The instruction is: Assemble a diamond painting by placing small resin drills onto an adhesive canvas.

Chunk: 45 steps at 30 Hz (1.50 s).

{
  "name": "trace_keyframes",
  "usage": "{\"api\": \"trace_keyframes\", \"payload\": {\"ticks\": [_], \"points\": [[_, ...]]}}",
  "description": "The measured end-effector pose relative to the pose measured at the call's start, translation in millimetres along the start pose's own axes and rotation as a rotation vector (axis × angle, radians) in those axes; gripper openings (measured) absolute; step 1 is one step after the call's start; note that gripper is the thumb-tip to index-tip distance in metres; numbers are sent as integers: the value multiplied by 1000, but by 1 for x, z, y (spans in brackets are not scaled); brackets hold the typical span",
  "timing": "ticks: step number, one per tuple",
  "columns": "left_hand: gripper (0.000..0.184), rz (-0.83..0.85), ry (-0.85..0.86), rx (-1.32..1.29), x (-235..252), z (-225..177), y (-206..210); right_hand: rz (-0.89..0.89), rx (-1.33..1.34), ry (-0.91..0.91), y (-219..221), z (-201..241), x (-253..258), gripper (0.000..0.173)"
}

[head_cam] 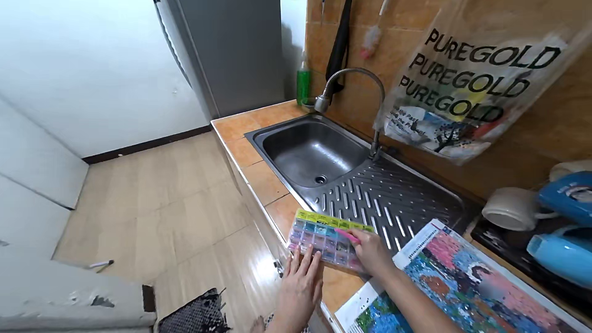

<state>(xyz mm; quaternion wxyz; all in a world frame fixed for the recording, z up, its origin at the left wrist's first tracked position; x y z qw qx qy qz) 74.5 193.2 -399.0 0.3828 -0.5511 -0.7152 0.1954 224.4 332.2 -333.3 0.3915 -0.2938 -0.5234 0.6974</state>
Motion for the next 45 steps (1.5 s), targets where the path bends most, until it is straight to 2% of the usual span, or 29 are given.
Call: {"api": "trace_keyframes", "payload": {"ticks": [3,8,9,12,15,21,27,31,35,40,42,45], "points": [[51,52,-32,-8,-3,-1,-1,77,6,10,-1,0,-2,23],[46,-43,45,23,-6,0,0,75,192,-106,2,-18,-8,21],[46,-57,53,1,-7,1,-2,24,286,-68,0,-22,-11,19],[51,-88,46,-156,-16,5,-10,-106,526,192,-18,-40,-20,18],[46,-123,59,-224,-22,9,-17,-156,616,365,-31,-60,-35,16],[34,-187,85,-178,-29,0,-19,-133,572,377,-39,-78,-89,11],[27,-186,132,-126,-32,-11,-20,-276,708,461,-36,-82,-136,10],[25,-159,152,-130,-30,-9,-19,-304,715,461,-31,-78,-153,10],[40,-109,91,-107,-24,2,-22,-275,717,458,-25,-70,-164,12],[80,-5,-73,-42,-15,11,-28,-247,662,424,-13,-66,-170,16],[86,29,-124,-47,-13,15,-30,-227,663,427,-12,-63,-171,16],[84,61,-160,-89,-14,17,-29,-208,647,417,-10,-59,-171,18]]}}
Point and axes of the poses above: each hand's wrist, its own x-axis towards the middle knuckle, its own y-axis out of the palm, z = x × y, the point moved 2 cm from there along x, towards the middle knuckle, and after that the axes turned 13 degrees about -x, right-handed, at the moved point
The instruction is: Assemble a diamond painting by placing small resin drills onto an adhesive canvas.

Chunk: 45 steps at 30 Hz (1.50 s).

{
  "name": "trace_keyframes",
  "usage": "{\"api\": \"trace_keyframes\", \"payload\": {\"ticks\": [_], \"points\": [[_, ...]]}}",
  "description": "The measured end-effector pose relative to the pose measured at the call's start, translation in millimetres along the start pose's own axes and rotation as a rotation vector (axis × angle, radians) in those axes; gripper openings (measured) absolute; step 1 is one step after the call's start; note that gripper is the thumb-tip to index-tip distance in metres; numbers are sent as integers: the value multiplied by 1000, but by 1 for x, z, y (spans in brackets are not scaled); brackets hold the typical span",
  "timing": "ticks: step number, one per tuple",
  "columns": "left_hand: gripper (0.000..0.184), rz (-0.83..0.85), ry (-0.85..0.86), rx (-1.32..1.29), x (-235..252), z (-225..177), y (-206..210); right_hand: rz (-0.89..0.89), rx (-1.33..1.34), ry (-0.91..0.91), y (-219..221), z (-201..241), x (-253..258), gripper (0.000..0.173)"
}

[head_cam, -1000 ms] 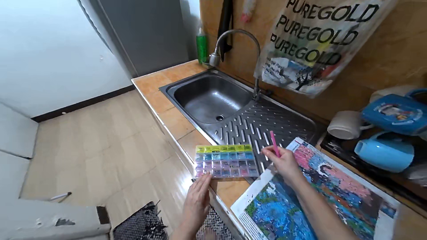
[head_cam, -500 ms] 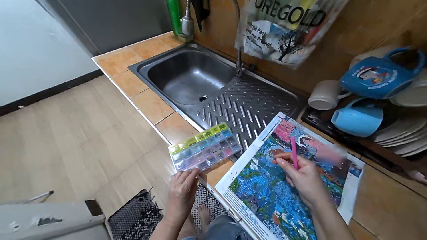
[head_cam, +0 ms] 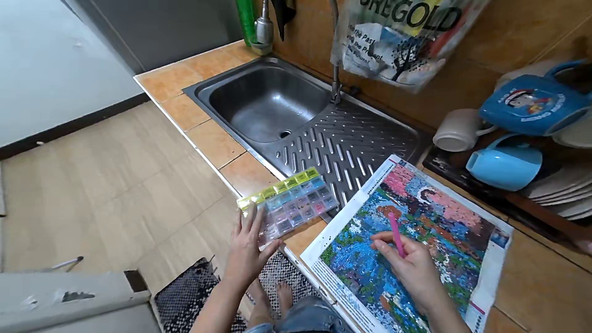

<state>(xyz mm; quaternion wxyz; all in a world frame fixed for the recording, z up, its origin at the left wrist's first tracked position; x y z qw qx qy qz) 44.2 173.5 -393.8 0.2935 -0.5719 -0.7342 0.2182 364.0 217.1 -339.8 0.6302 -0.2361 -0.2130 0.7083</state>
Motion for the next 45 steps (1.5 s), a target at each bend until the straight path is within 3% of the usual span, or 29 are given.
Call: {"api": "trace_keyframes", "payload": {"ticks": [14,25,34,41,45], "points": [[86,-159,114,-88,-11,2,14,157,-104,-123,23,19,7,19],[84,-206,71,86,-12,-12,25,7,-148,-153,10,1,20,23],[76,-171,68,52,-5,-10,23,71,-175,-138,16,-1,14,20],[77,-20,88,-95,-6,-2,6,63,-169,-127,15,17,11,18],[72,66,29,-121,-4,-6,-2,7,-244,-210,25,30,17,22]]}}
Point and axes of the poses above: each hand's wrist, its own x-axis towards the middle knuckle, its own y-axis out of the palm, z = x × y, the point moved 2 cm from there along x, towards the middle knuckle, and after that the axes turned 13 degrees about -x, right-handed, at the moved point
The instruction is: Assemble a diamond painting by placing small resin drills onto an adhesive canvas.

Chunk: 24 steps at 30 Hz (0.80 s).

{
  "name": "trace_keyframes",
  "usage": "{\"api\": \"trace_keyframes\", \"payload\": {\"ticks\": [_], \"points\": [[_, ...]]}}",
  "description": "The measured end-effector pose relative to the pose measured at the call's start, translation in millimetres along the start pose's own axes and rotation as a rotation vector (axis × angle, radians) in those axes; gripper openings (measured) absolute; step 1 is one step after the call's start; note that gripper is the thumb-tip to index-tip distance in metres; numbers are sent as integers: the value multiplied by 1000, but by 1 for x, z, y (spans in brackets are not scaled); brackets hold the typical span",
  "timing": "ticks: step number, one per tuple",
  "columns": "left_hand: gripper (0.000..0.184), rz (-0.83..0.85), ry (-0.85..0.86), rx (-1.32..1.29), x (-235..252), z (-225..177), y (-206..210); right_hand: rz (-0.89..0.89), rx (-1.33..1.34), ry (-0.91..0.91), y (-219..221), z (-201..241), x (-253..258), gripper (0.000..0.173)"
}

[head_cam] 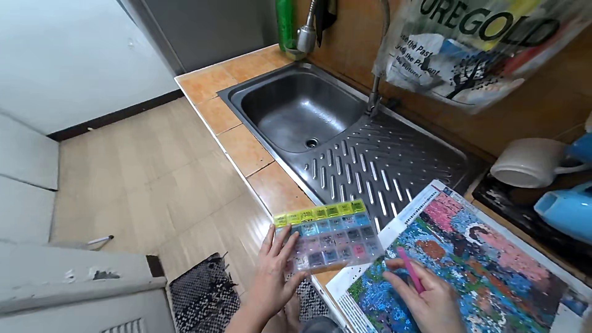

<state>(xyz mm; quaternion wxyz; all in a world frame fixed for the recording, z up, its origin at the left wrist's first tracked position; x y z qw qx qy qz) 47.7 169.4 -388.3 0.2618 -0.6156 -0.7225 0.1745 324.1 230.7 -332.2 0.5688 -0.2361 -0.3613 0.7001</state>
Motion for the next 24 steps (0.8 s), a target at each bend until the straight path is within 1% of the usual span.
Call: {"api": "trace_keyframes", "payload": {"ticks": [2,4,7,9,11,13,19,22,24], "points": [[70,7,-4,15,2,-6,-2,-49,-66,-95,12,6,10,25],[66,-27,35,14,3,-12,-2,-93,-136,-195,26,11,22,26],[48,-82,163,-12,8,-23,6,-100,-238,-280,41,22,42,21],[36,-57,247,-37,13,-31,15,-76,-277,-308,48,26,53,19],[32,-20,294,-53,21,-36,24,-42,-285,-324,53,30,61,16],[31,-11,299,-71,32,-39,32,-1,-288,-325,55,31,65,14],[15,-45,269,-111,64,-32,46,-12,-301,-334,60,30,69,14],[15,-21,280,-134,71,-29,42,-67,-272,-314,62,31,72,11],[17,-24,287,-150,74,-28,39,-172,-246,-317,64,30,70,12]]}}
Point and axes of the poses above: each hand's wrist, its own x-axis towards the middle knuckle, its own y-axis out of the palm, z = x × y, the point moved 2 cm from there along x, towards the middle knuckle, and after that the axes turned 13 degrees about -x, right-handed, at the moved point
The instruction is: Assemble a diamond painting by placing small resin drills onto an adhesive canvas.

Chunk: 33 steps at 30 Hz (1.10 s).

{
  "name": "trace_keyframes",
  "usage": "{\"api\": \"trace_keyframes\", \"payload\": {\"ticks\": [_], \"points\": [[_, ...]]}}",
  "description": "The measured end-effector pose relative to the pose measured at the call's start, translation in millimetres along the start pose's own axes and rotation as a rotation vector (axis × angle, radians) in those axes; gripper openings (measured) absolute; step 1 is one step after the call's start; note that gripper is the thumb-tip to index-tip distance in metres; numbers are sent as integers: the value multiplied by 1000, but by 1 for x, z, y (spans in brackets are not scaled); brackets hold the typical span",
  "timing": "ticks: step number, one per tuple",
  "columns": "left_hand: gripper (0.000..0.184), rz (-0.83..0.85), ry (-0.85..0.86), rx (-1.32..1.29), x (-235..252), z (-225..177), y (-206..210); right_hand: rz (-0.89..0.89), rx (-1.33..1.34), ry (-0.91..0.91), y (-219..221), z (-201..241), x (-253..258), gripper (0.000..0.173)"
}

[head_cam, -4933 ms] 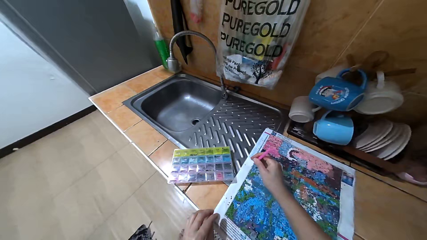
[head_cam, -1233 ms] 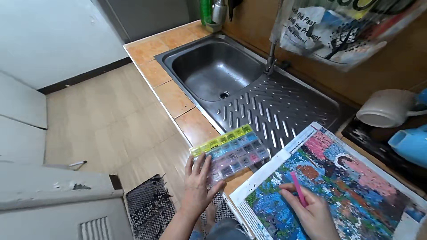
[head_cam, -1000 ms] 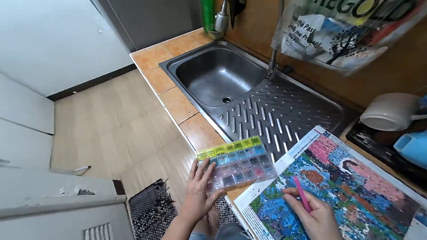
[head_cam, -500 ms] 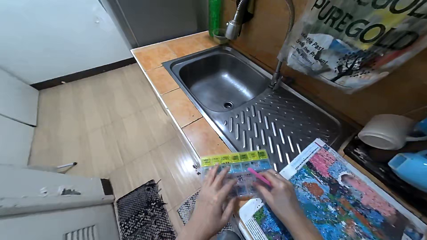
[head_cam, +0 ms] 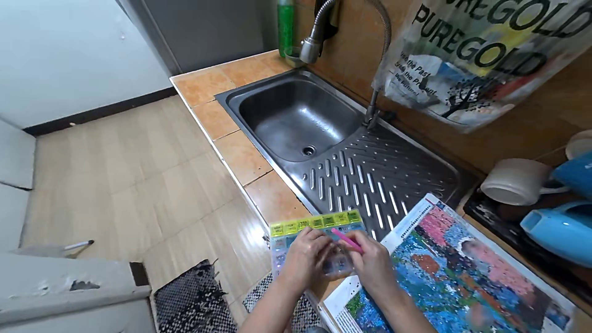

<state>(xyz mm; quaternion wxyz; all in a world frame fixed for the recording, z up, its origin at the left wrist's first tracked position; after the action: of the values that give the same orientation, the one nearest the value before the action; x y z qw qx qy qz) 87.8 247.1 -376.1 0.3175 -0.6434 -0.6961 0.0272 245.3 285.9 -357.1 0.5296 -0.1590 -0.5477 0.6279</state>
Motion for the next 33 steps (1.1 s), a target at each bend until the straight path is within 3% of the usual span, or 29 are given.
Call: {"api": "trace_keyframes", "payload": {"ticks": [3,8,14,21,29,33], "points": [[19,13,-103,-102,6,1,-5,-74,16,-48,-2,3,-7,20],[21,14,-197,-171,8,2,-7,159,-129,-156,-2,16,-22,36],[18,-83,-120,-161,5,4,-3,311,-234,-95,-11,13,-12,28],[14,-68,-127,-156,2,6,-1,821,-308,-6,-25,27,8,34],[9,-113,-38,-115,2,11,1,966,-174,95,-21,19,28,28],[9,-126,-20,-111,4,12,1,927,-185,106,-22,22,26,29]]}}
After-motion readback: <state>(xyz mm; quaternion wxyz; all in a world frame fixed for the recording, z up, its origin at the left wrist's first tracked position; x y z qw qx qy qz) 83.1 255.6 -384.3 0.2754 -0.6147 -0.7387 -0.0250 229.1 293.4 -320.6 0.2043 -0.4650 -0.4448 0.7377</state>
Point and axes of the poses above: each hand's wrist, its own x-axis towards the middle knuckle, its own y-axis out of the palm, z = x × y, the point moved 2 cm from there along x, towards the middle knuckle, and after that the axes turned 13 degrees about -x, right-handed, at the moved point
